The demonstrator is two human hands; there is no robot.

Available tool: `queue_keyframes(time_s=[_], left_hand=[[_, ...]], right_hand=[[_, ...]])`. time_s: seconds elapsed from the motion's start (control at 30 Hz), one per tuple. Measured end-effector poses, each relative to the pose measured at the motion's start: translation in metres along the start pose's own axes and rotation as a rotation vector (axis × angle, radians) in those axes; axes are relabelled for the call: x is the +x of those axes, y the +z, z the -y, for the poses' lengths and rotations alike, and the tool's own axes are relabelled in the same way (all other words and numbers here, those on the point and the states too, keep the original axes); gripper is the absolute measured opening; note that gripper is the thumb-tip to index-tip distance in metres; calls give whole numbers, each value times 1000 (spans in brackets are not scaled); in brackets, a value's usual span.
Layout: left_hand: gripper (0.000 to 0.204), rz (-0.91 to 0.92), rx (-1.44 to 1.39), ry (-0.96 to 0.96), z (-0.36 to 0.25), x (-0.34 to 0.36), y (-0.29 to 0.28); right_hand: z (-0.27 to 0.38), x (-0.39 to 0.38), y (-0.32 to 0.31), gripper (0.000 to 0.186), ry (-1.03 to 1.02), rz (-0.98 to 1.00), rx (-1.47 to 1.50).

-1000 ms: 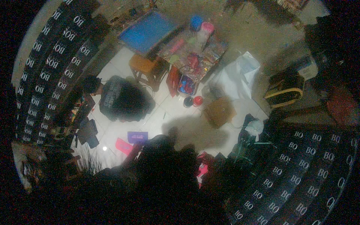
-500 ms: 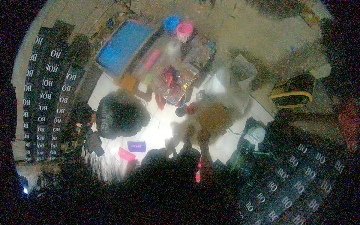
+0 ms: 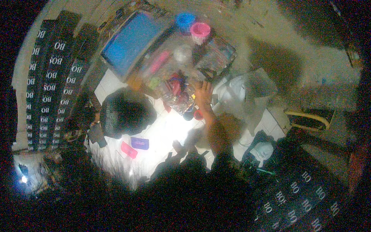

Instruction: The person prepares a screen printing station by applying tape to a screen frame, adding ink from a container with a spatula, and cleaning the printing surface with a cloth.

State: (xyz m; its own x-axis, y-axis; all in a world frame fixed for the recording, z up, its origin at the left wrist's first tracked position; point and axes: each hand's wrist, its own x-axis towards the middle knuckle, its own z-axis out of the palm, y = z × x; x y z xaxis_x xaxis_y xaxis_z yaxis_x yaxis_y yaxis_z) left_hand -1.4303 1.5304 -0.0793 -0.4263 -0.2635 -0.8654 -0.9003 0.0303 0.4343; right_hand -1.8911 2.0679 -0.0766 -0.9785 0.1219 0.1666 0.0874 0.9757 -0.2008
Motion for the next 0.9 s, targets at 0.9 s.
queue_keyframes(time_s=[0.9], left_hand=[[47,648,-323,210,-222,-62,228]], right_hand=[[82,-285,-42,40,209,708,1186]])
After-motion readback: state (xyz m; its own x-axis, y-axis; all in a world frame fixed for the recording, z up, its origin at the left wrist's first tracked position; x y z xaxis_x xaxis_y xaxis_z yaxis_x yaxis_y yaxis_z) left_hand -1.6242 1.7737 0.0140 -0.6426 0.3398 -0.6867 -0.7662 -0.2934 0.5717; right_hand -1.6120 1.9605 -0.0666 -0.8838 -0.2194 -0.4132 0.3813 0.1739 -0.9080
